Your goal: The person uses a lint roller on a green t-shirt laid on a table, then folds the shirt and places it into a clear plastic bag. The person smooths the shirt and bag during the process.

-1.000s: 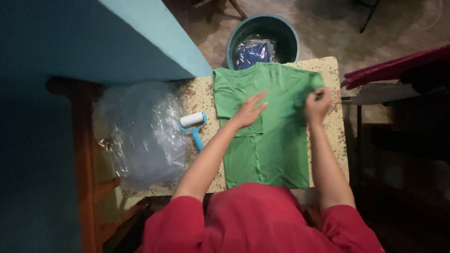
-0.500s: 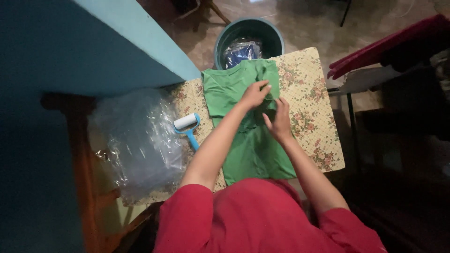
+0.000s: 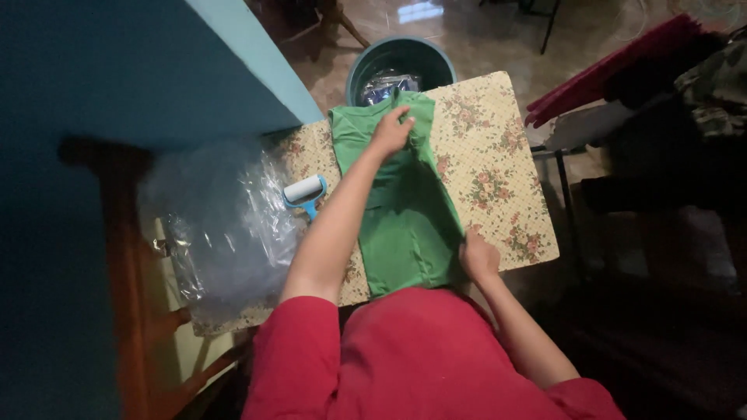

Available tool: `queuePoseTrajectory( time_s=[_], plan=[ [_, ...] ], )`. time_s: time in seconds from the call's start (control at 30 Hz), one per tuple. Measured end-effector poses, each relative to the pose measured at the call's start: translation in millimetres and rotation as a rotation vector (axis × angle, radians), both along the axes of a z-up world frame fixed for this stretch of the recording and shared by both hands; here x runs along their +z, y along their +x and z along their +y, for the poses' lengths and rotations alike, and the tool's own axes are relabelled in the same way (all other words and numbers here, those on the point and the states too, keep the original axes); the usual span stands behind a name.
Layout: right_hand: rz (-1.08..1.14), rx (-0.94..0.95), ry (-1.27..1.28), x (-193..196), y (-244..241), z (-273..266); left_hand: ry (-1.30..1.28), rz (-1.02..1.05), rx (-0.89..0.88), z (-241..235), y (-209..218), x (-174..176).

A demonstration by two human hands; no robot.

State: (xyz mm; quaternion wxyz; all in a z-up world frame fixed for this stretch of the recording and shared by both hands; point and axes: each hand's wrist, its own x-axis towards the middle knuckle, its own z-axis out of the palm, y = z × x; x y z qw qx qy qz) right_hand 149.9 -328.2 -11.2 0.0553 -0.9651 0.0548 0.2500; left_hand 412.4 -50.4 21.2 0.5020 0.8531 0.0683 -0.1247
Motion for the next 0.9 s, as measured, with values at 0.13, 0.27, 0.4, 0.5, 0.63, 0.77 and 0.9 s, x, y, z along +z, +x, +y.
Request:
queuePoseTrajectory(
  time_s=[0.13,0.27,0.4,0.5,0.63,0.77,0.9],
  plan=[
    [-0.009,0.08,0.069,8.0,-4.6,21.8,-0.046,-0.073,0.076,30.9,-20.7,22.3],
    [-0.138,0.273,0.281,2.6,-16.0,51.4,-0.011,-0.083,0.191,73.0,-46.3,29.5],
    [-0.162,0.387,0.506,-42.8,-31.3,79.0,0.078,-0.033,0.334,116.9,-72.4,-13.4],
    [-0.037,0.425,0.447,-60.3,-47.1,74.2,0.243,0.004,0.348,124.1,-120.1,-60.1],
    [0.054,0.458,0.212,-33.7,-66.4,60.9,0.215,0.163,0.195,97.6,-206.1,-85.4],
    [0.008,0.518,0.035,-20.9,-81.5,49.3,0.082,0.306,0.013,57.5,-283.1,-106.8],
    [0.009,0.538,0.124,-28.0,-87.1,56.1,-0.29,0.381,0.16,12.6,-325.0,-151.6]
  ],
)
